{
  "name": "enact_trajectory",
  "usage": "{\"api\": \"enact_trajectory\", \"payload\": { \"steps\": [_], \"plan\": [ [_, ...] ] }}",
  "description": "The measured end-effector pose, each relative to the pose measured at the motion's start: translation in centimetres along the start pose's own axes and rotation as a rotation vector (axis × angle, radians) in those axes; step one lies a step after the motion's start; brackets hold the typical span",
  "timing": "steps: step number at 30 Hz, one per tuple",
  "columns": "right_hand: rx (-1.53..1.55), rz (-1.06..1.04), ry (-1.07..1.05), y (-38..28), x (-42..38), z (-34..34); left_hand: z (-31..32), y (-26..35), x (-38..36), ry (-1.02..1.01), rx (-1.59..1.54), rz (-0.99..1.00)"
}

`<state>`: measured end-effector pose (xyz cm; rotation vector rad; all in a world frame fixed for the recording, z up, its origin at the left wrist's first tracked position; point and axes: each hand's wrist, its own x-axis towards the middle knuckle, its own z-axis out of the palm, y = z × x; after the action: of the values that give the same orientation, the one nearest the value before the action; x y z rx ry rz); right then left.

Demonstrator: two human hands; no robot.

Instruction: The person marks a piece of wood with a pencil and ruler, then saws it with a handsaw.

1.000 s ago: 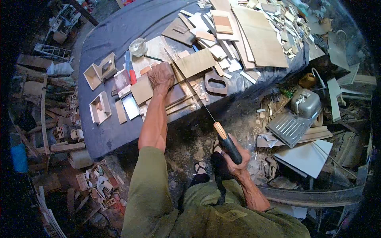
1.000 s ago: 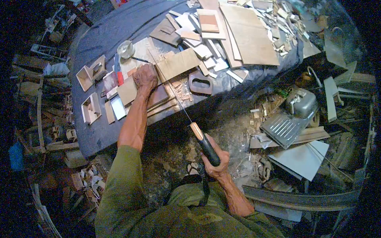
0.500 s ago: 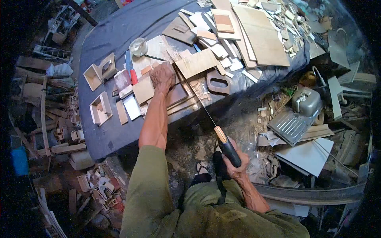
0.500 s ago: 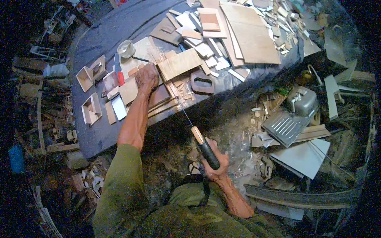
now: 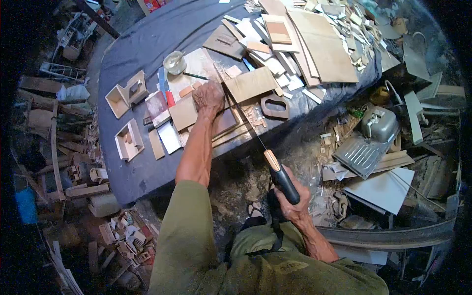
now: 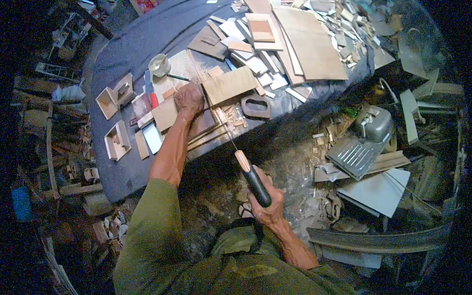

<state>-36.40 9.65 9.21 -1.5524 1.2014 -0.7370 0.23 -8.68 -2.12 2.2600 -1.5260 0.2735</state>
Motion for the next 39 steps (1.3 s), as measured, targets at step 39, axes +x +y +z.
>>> {"api": "enact_trajectory", "payload": {
  "steps": [39],
  "plan": [
    [-0.026,-0.142,0.036,1.2,-1.7,-0.1,-0.7,0.6,0.5,0.001,-0.025,-0.094]
  ]
}}
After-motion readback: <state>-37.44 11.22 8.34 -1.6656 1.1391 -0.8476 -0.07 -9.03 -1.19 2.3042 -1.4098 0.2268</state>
